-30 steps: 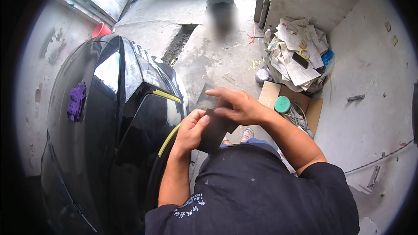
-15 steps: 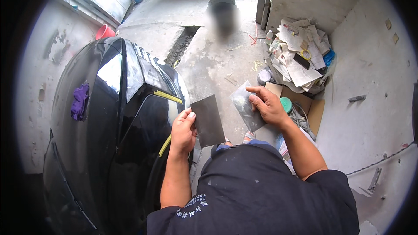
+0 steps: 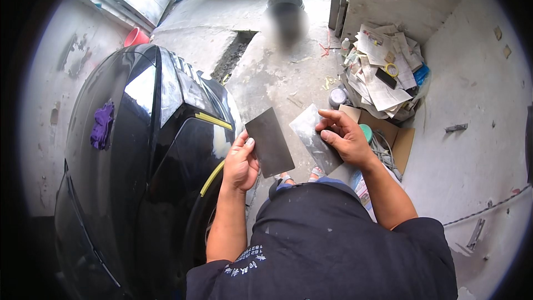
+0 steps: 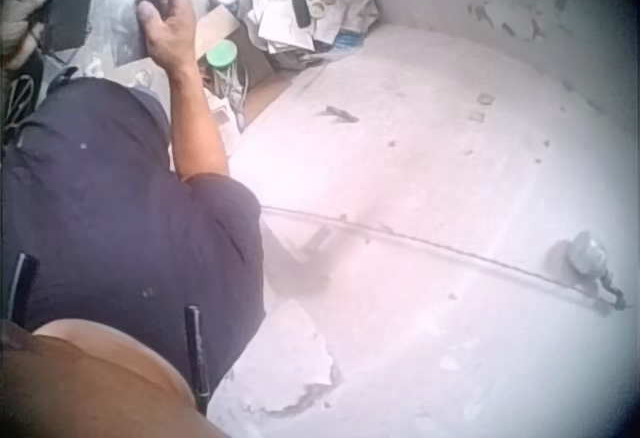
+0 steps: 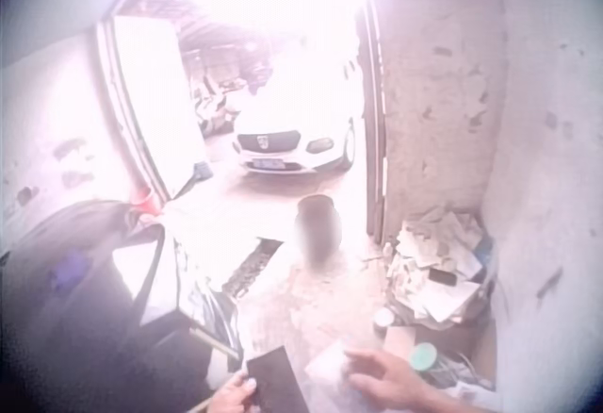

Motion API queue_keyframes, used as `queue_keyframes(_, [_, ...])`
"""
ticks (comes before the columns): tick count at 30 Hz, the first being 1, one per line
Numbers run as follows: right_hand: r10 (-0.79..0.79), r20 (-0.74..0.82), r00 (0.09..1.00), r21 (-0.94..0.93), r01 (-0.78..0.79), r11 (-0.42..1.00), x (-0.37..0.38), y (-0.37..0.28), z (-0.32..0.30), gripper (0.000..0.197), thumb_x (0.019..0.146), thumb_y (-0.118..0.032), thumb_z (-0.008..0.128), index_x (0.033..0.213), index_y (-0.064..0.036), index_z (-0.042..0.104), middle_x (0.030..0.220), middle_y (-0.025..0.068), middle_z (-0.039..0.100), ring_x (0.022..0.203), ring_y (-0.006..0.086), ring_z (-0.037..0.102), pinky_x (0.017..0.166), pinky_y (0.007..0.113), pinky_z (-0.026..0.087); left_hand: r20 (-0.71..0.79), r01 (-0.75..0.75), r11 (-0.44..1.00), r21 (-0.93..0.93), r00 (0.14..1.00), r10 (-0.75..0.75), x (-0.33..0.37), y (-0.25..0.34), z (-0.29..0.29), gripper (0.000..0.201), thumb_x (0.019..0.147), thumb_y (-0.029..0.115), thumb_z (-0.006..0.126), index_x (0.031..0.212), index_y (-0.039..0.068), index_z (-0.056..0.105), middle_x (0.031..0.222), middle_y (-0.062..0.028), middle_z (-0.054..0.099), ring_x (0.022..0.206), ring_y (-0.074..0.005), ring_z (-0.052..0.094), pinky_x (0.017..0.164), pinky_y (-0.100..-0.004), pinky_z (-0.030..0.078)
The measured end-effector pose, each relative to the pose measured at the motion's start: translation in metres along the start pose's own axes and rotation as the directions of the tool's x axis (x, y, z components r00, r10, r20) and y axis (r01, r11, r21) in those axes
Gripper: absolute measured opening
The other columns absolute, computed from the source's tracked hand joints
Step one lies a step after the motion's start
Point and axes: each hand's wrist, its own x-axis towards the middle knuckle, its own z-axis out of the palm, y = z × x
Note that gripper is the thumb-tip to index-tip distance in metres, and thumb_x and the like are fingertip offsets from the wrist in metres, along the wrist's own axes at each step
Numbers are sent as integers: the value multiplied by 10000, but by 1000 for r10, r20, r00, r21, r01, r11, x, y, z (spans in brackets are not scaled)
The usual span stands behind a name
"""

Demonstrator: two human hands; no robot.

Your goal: The person applies a yellowish body filler to a black car's side panel using a metal spreader, smoothing it along the lower door area. They then scrape excess filler from the spreader and wipe the tool with a cloth before continuing to spread and smooth the filler on the panel.

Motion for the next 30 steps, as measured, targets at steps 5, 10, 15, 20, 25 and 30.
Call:
queue_keyframes(5, [26,-1,1000,-16,-26,1000,-3,4,-7,446,926,-16,591,1358,-39,482,1106,50,605,1052,116,563,950,278,437,5,-5,1000,-5,1000,5,-2,2,4,330,1008,54,411,1326,10,487,1216,-131,624,1081,-230,632,940,-384,524])
queue_keyframes(10, [17,25,1000,89,-19,996,-9,3,-4,498,899,-30,626,1373,-48,473,1172,63,581,1054,120,565,959,295,435,-30,-56,998,29,998,57,1,-1,0,334,1003,74,418,1321,9,496,1200,-132,630,1078,-221,630,945,-361,515])
queue_keyframes(15, [122,225,967,219,-172,960,-19,-19,15,549,918,-79,643,1423,-66,427,1247,68,561,1076,131,571,916,286,476,-24,-48,995,-91,999,46,3,1,10,388,1017,226,412,1318,0,508,1212,-127,632,1074,-231,631,948,-362,505])
queue_keyframes(20, [-15,390,921,209,-73,975,-18,-13,38,547,930,-37,611,1437,-42,405,1326,110,552,1269,181,485,1071,346,372,207,41,902,-430,977,54,5,-6,15,522,1025,416,341,1363,56,510,1330,-148,579,1221,-358,549,1002,-529,449])
queue_keyframes(25, [-38,468,883,234,-83,969,-18,-7,51,469,953,-24,570,1401,-27,429,1340,128,552,1296,194,472,1102,363,336,274,60,835,-547,955,111,9,-17,6,603,1021,507,293,1398,77,483,1412,-161,509,1282,-406,493,996,-613,426])
queue_keyframes(30, [41,512,858,173,-150,973,-20,-2,63,436,962,-27,556,1379,-1,434,1329,122,565,1278,192,496,1086,347,360,161,21,867,-497,985,68,12,-22,13,612,1017,552,327,1359,72,492,1265,-143,593,973,-272,614,685,-401,518])
